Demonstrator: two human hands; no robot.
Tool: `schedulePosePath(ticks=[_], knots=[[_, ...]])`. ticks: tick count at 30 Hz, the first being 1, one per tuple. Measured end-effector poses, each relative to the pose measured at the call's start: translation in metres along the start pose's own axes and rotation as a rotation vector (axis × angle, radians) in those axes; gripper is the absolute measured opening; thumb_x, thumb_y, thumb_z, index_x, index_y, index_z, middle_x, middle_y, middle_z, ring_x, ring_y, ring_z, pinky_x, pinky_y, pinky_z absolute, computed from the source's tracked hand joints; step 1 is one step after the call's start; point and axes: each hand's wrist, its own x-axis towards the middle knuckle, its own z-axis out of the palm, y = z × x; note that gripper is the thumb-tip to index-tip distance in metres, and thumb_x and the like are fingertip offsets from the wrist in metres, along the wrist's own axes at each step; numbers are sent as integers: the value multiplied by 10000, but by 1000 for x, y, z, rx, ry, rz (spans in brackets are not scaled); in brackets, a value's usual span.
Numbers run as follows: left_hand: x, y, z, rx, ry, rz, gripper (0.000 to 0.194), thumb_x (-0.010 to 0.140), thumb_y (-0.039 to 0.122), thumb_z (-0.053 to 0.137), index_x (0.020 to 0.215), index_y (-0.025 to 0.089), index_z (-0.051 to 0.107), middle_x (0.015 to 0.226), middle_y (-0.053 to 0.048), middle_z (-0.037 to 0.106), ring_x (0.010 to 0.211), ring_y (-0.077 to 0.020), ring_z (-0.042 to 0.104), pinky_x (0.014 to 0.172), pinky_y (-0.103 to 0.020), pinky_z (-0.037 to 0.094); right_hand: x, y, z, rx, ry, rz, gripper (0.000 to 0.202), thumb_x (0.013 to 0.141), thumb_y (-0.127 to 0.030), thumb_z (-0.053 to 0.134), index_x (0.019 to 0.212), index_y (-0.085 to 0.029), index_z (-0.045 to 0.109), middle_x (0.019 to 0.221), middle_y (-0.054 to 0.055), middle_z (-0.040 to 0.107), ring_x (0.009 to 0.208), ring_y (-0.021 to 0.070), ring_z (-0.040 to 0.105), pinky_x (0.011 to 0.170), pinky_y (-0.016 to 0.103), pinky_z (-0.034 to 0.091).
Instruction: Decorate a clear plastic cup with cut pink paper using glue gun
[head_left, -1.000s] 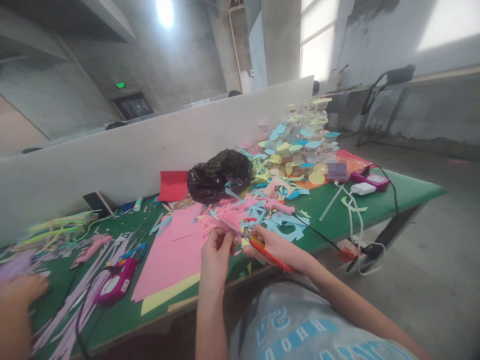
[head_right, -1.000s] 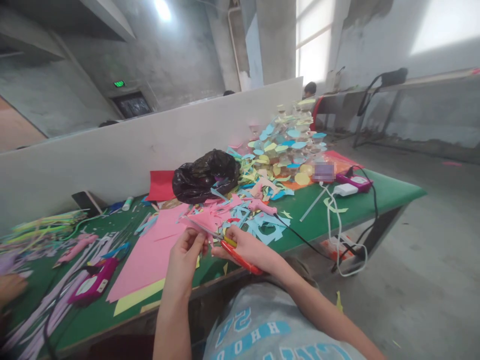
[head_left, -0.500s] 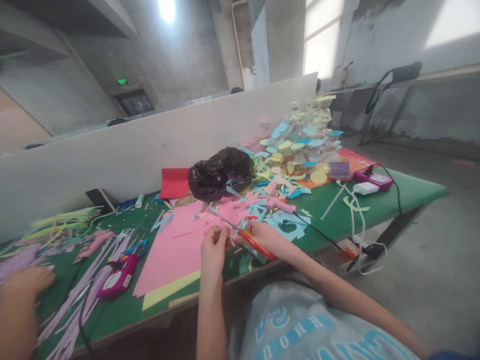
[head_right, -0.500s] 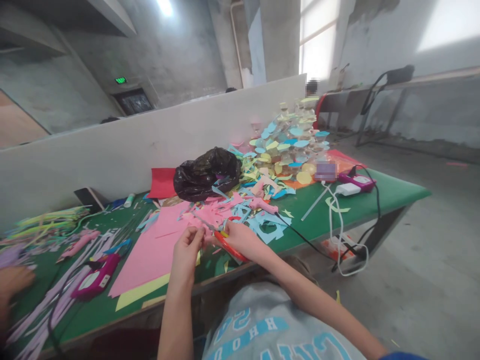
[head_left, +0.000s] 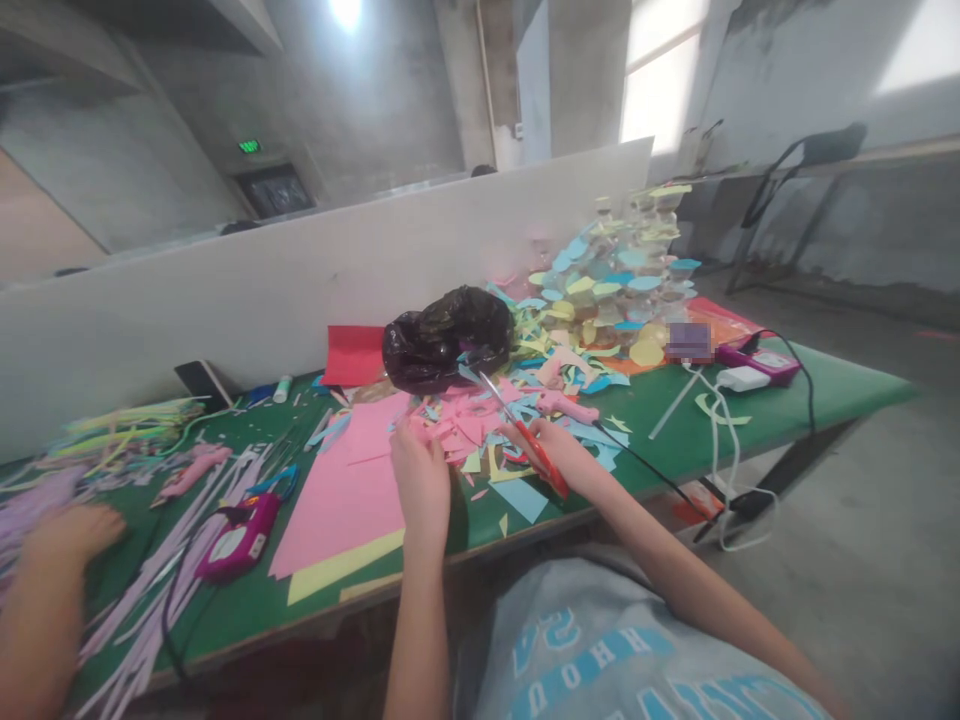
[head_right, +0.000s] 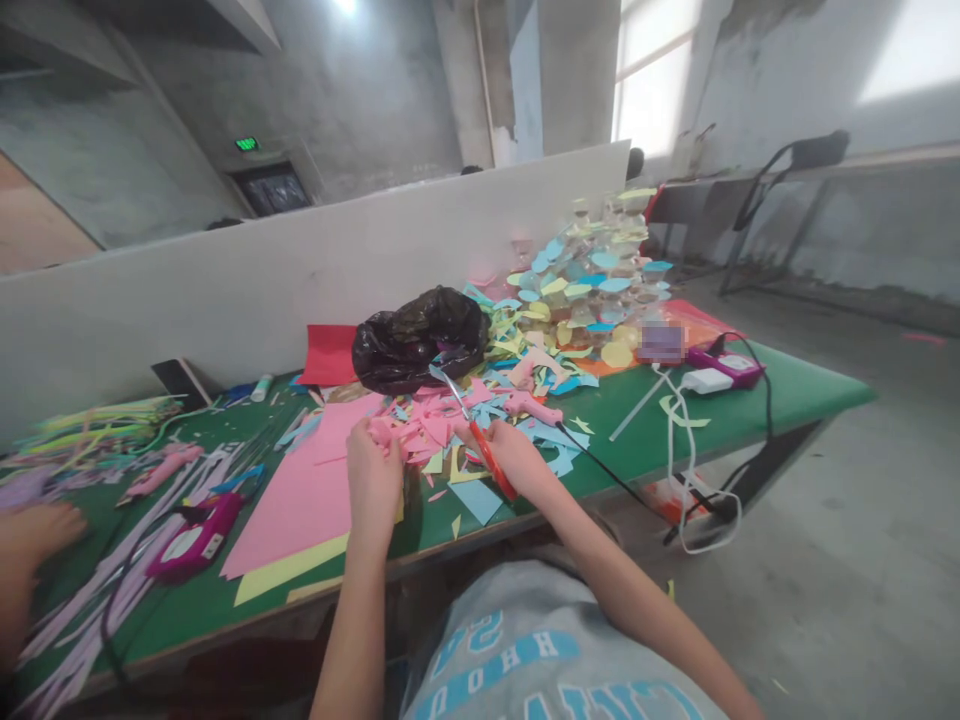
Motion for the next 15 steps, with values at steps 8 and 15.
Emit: schedulePosePath(ticks=[8, 15], knots=[[16, 21, 37, 238, -297, 254, 270, 836, 177, 600, 1105, 157, 620, 1168, -164, 604, 1157, -361, 501, 977, -515, 412, 7, -5, -5, -148, 41, 50, 294, 911, -474, 547, 789, -212, 490, 613, 27, 610, 588, 200, 603, 528, 270, 360], [19, 4, 39, 87, -321, 171, 178, 845, 147, 543, 949, 204, 676, 1067, -125, 656, 1000, -311, 582, 909, -471, 454, 1, -12, 6, -325, 54, 16, 309, 938, -463, 533, 983, -158, 548, 893, 163, 719, 818, 292, 694, 609, 299, 401]])
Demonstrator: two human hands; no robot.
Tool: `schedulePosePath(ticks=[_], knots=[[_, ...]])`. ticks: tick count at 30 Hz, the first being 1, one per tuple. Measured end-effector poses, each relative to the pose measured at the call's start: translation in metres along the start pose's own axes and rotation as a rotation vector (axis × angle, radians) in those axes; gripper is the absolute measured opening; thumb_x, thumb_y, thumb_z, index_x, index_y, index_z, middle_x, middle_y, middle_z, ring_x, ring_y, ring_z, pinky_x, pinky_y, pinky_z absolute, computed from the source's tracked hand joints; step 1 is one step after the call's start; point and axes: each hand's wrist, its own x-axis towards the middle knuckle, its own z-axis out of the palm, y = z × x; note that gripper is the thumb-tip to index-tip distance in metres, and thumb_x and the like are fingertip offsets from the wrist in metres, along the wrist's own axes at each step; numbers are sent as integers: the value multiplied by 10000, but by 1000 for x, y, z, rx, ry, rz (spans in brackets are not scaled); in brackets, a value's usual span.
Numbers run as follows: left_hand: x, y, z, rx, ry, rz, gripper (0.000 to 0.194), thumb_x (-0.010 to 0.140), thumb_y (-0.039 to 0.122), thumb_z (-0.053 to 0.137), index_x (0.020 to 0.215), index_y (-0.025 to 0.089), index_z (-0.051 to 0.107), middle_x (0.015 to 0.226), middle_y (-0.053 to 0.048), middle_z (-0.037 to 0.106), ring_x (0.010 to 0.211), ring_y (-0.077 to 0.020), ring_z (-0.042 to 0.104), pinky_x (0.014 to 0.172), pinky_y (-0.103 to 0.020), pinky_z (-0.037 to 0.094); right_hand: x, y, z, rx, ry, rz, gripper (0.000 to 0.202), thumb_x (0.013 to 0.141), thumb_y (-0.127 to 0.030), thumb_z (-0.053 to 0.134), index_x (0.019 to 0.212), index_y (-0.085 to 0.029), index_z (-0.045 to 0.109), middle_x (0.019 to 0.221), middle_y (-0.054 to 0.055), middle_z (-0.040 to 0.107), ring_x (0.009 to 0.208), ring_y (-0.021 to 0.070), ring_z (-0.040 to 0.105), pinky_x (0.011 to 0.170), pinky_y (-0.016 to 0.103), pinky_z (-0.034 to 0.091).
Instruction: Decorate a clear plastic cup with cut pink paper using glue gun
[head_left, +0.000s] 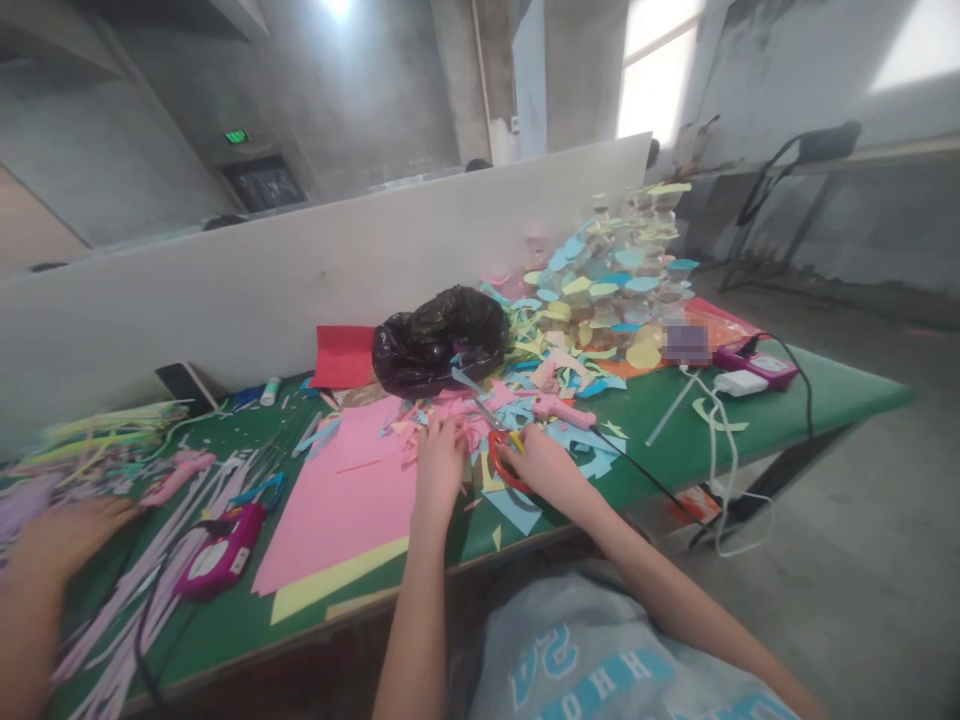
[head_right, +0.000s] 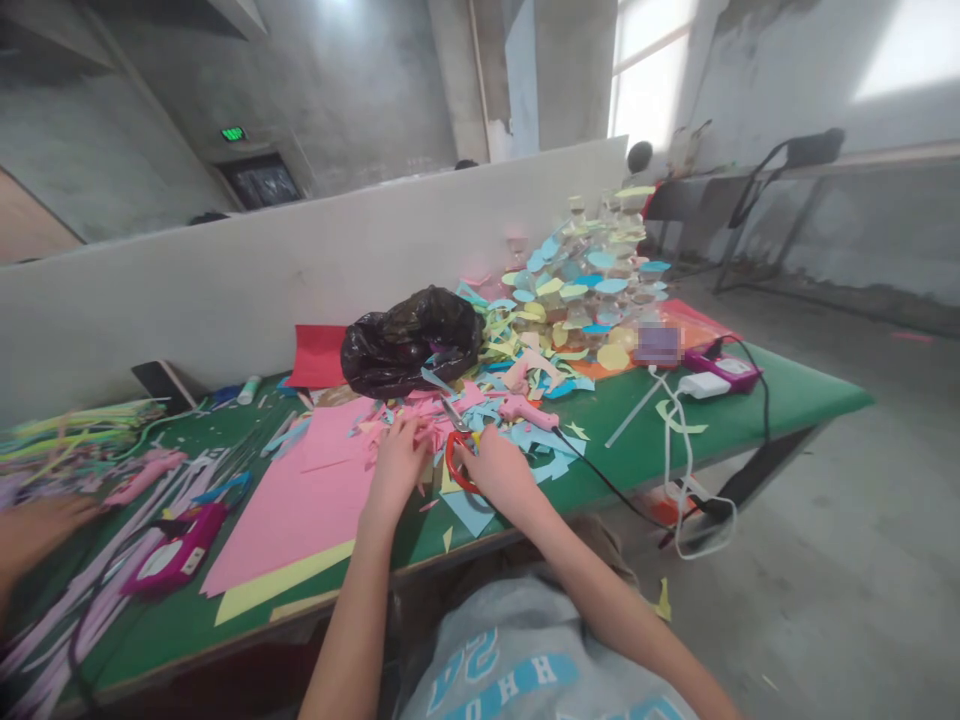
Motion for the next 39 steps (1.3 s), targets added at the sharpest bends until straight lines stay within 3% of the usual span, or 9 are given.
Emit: schedulePosePath(ticks=[7, 11, 14, 17, 22, 26, 30, 34, 39], knots=[[-19, -10, -23, -198, 77, -124, 212, 914, 297, 467, 990, 184, 631, 916, -69, 683, 762, -199, 629, 724, -325, 508, 9, 3, 3, -124, 4, -159, 275, 978, -354, 512, 1035, -100, 599, 920, 195, 711, 882, 310, 688, 688, 326, 428], [-26, -16, -24, -215, 24, -79, 225, 868, 209, 507, 1042, 182, 646, 1047, -97, 689, 903, -213, 659, 817, -350, 523, 7, -7, 4, -149, 62, -306, 164, 957, -247, 539, 921, -152, 668, 979, 180, 685, 1044, 330, 607, 849, 381, 430], [-30, -19, -16, -208, -44, -9, 410, 767, 48, 511, 1122, 206, 645, 1159, -92, 656, 1112, -222, 616, 967, -373, 482, -2, -9, 2, -136, 120, -383, 177, 963, -231, 524, 949, -164, 687, 1099, 179, 634, 1134, 331, 532, 937, 412, 406], [-35, -19, -9, -176, -58, 11, 528, 738, -5, 482, 1193, 224, 620, 1205, -96, 619, 1201, -244, 556, 1047, -425, 429, -12, 2, -3, -45, 176, -388, 212, 982, -276, 498, 1079, -162, 649, 1119, 147, 603, 1076, 286, 557, 906, 385, 437], [-35, -12, -4, -111, -41, 16, 466, 852, 112, 483, 1301, 211, 557, 1205, -133, 595, 1182, -294, 539, 1040, -491, 418, -20, 31, -17, 236, 237, -331, 168, 967, -306, 494, 904, -203, 610, 971, 65, 611, 815, 209, 585, 751, 337, 456], [-32, -2, -3, -105, 36, 7, 408, 895, 218, 511, 1301, 198, 552, 1239, -152, 597, 1201, -301, 539, 1049, -482, 409, -23, 32, -23, 324, 210, -352, 189, 956, -322, 480, 868, -208, 601, 916, 50, 606, 724, 180, 538, 709, 323, 450], [-39, 19, -10, -259, 100, -74, 421, 886, 329, 570, 1281, 183, 578, 1240, -150, 629, 1076, -264, 619, 948, -410, 489, -30, 22, -22, 398, 54, -369, 208, 957, -352, 477, 979, -207, 624, 996, 50, 614, 797, 174, 562, 767, 316, 471], [-49, 50, -17, -533, 4, -175, 380, 817, 363, 661, 1157, 194, 676, 1002, -94, 719, 831, -223, 673, 749, -336, 542, -33, 20, -23, 473, -102, -329, 438, 939, -415, 525, 1316, -192, 508, 1178, 82, 600, 817, 163, 596, 791, 323, 495], [-53, 82, -24, -805, -170, -232, 367, 798, 368, 669, 1138, 237, 712, 939, -62, 736, 856, -240, 682, 739, -329, 552, -28, 25, -31, 583, -205, -384, 420, 951, -418, 500, 1320, -217, 513, 1001, 32, 649, 772, 156, 599, 711, 288, 497]])
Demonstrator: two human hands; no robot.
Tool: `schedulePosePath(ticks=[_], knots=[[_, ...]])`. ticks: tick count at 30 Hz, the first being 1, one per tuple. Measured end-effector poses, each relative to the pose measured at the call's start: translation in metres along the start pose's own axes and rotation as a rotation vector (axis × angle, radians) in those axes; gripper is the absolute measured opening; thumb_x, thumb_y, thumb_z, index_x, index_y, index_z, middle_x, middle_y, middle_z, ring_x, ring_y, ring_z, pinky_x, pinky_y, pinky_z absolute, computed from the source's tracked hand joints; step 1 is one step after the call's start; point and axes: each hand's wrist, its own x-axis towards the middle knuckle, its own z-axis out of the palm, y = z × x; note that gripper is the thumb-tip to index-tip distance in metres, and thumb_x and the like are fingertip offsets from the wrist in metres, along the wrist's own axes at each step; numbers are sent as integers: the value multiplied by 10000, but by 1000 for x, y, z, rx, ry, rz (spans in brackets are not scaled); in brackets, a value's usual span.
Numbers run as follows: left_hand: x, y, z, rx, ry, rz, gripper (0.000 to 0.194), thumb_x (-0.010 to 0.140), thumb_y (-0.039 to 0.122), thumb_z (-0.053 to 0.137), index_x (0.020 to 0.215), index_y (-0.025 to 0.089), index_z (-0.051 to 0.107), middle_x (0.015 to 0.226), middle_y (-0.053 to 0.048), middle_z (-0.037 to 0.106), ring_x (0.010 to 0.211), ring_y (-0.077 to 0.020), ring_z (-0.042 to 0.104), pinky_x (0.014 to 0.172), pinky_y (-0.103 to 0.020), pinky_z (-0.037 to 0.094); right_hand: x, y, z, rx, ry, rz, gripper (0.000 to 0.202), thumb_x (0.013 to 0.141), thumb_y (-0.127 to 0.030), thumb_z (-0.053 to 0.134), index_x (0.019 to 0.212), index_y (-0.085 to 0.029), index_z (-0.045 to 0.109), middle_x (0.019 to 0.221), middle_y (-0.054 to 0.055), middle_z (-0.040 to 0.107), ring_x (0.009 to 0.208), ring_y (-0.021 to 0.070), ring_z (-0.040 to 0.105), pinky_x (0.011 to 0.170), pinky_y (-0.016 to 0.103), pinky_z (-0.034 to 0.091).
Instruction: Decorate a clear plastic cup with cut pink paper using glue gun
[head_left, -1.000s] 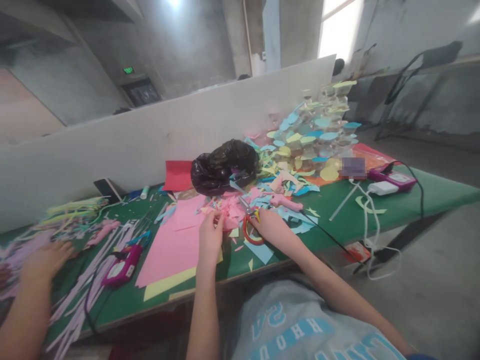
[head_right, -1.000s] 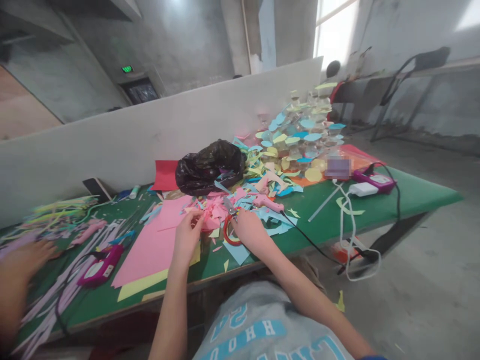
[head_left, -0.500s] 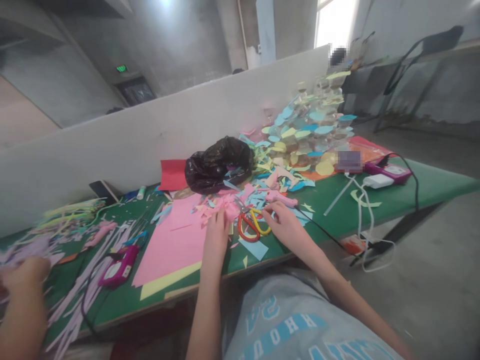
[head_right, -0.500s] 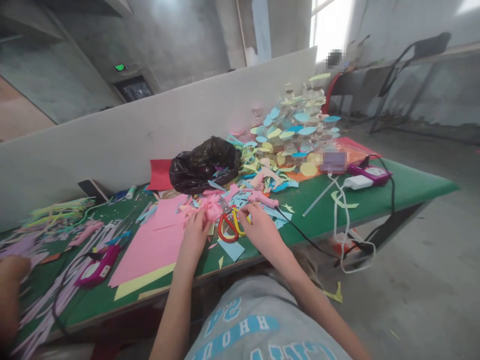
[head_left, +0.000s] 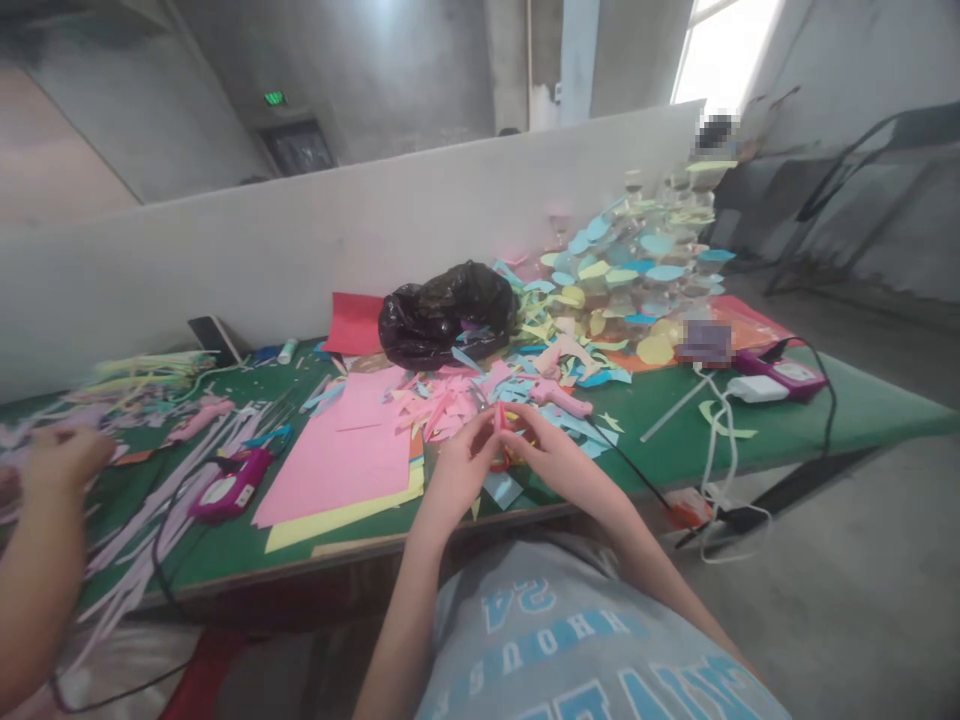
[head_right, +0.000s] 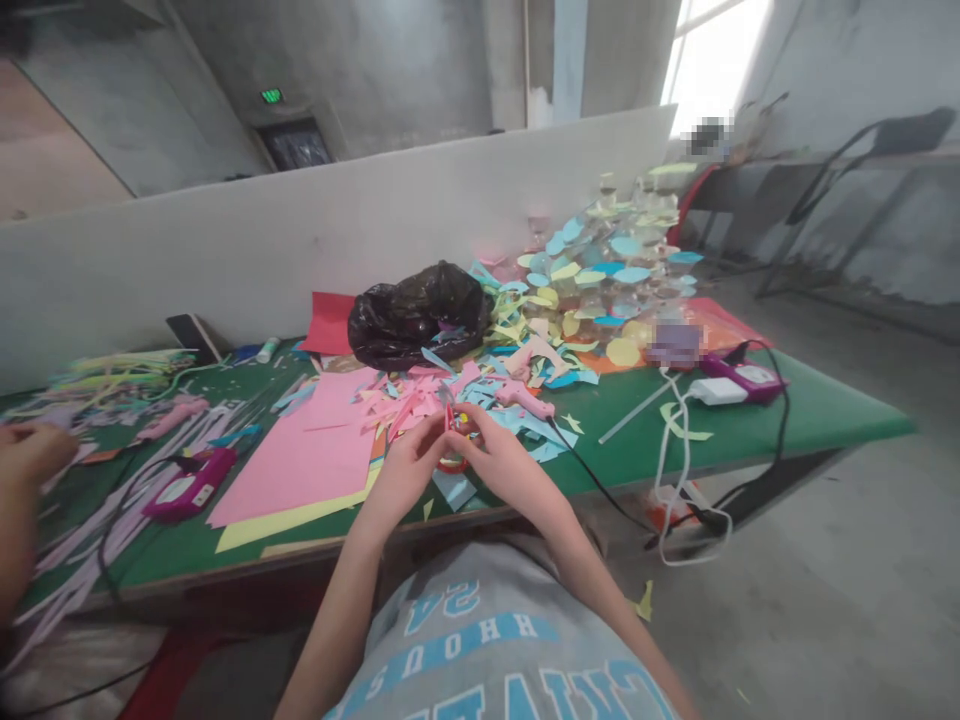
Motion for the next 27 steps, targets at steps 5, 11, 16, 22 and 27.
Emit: schedulePosePath(ticks=[5, 11, 16, 22, 27], knots=[[-1, 10, 0, -106, -76, -10, 306, 792, 395, 671, 1032, 222, 753, 873, -65, 731, 814, -252, 673, 759, -368, 555, 0, 2, -8, 55, 10, -36, 447, 943, -452, 501, 1325, -220, 518, 852, 3, 623, 729, 154, 566, 672, 273, 483], [-9, 17, -11, -158, -156, -37, 383, 842, 434, 629, 1135, 210, 731, 857, -72, 728, 731, -214, 663, 684, -324, 551, 0, -5, -10, 61, -19, -80, 368, 975, -457, 405, 1207, -249, 601, 1027, 32, 653, 929, 182, 615, 807, 280, 499], [-20, 28, -24, 19, -174, -51, 339, 875, 380, 577, 1133, 228, 735, 871, -59, 739, 789, -211, 671, 781, -319, 531, -2, -7, 0, 86, -3, -70, 328, 963, -370, 375, 1103, -235, 639, 969, 33, 654, 878, 184, 610, 796, 290, 501], [-19, 22, -30, 105, -87, -35, 272, 838, 250, 542, 1009, 219, 752, 1053, -79, 733, 986, -237, 658, 859, -331, 494, -1, 5, 11, 175, -27, -54, 317, 865, -206, 429, 1132, -207, 600, 912, 1, 621, 725, 139, 561, 682, 257, 472], [-14, 11, -25, 37, 14, -71, 201, 766, 314, 638, 902, 208, 743, 901, -47, 718, 802, -202, 626, 737, -295, 470, 3, 14, 7, 131, -48, -60, 303, 842, -192, 437, 1063, -179, 643, 848, 2, 630, 792, 164, 583, 755, 285, 475]])
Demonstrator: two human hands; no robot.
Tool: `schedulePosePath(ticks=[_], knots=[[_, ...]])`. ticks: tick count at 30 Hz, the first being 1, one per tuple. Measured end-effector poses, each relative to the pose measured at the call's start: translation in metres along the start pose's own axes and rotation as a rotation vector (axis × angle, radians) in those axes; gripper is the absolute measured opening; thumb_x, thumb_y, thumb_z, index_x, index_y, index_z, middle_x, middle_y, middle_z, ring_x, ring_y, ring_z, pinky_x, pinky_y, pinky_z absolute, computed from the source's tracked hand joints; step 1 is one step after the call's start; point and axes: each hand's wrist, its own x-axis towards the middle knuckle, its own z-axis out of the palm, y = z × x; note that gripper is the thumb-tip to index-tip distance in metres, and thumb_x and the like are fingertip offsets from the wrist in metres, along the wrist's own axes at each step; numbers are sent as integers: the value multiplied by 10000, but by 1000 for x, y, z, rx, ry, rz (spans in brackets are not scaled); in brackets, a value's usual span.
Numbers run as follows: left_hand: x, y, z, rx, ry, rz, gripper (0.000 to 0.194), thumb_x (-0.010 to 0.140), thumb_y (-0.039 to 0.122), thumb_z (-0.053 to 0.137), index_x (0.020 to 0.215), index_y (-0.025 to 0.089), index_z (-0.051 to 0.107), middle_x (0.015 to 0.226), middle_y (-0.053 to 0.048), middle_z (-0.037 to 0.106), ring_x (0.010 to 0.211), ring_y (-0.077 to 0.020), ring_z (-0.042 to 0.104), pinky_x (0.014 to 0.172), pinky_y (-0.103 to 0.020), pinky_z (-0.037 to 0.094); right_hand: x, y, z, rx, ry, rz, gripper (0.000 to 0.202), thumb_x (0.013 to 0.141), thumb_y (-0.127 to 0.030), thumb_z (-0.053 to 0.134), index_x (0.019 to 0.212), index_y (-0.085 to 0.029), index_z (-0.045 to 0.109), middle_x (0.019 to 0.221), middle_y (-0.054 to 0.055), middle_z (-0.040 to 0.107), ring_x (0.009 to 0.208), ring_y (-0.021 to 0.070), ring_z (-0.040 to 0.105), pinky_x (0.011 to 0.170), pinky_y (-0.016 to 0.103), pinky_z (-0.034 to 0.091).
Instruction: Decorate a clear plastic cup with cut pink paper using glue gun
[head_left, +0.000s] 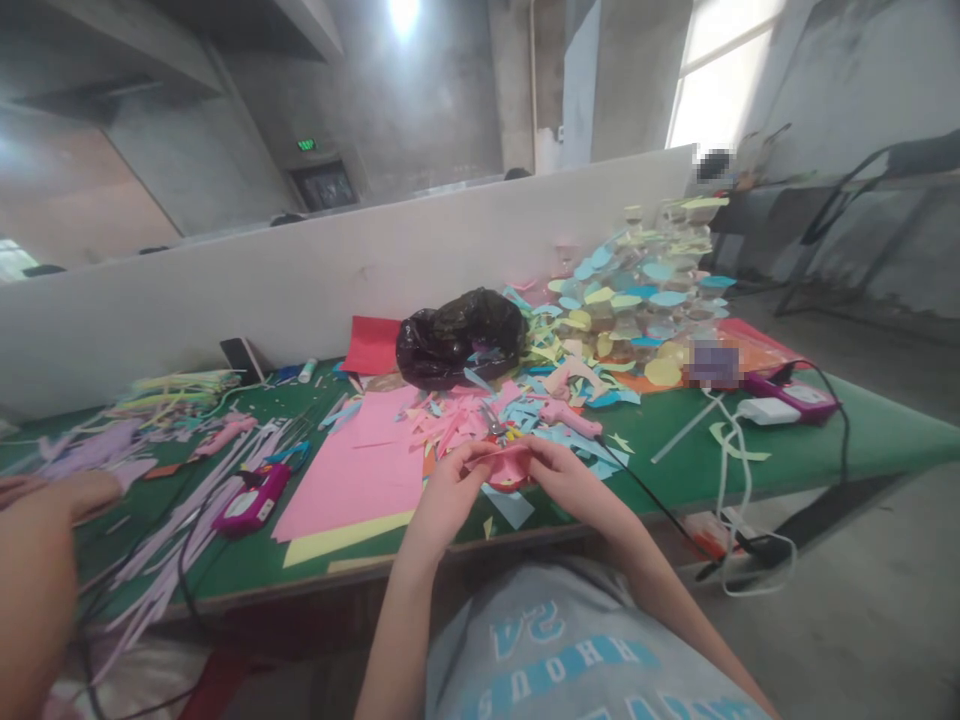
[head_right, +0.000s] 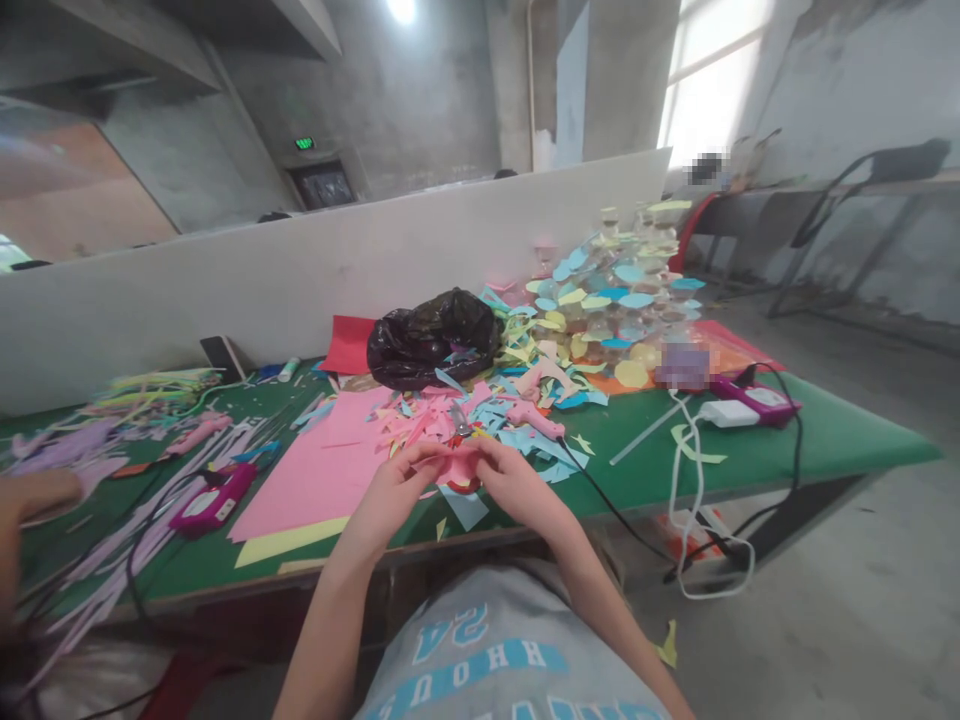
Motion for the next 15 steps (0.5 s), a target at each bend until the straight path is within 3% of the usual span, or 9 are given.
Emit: schedulePosePath(ticks=[5, 9, 15], knots=[[-2, 0, 4, -100, -4, -29, 200, 754, 311, 657, 883, 185, 743, 909, -53, 724, 862, -205, 629, 794, -301, 471, 1, -1, -3, -16, 20, 16, 289, 830, -213, 449, 1001, -200, 682, 876, 14, 673, 790, 174, 599, 732, 285, 470], [-3, 1, 6, -111, 3, -34, 201, 757, 317, 678, 888, 181, 746, 825, -36, 700, 785, -183, 605, 733, -277, 459, 1, -1, -3, 31, 28, 43, 238, 850, -250, 458, 933, -214, 678, 843, 5, 650, 770, 174, 584, 709, 283, 457], [-1, -10, 7, -233, -31, -98, 331, 762, 403, 723, 992, 166, 717, 842, -25, 702, 756, -157, 616, 710, -251, 458, 1, -3, -3, 125, 42, 95, 354, 888, -533, 529, 840, -207, 659, 775, -2, 612, 737, 176, 546, 713, 295, 435]])
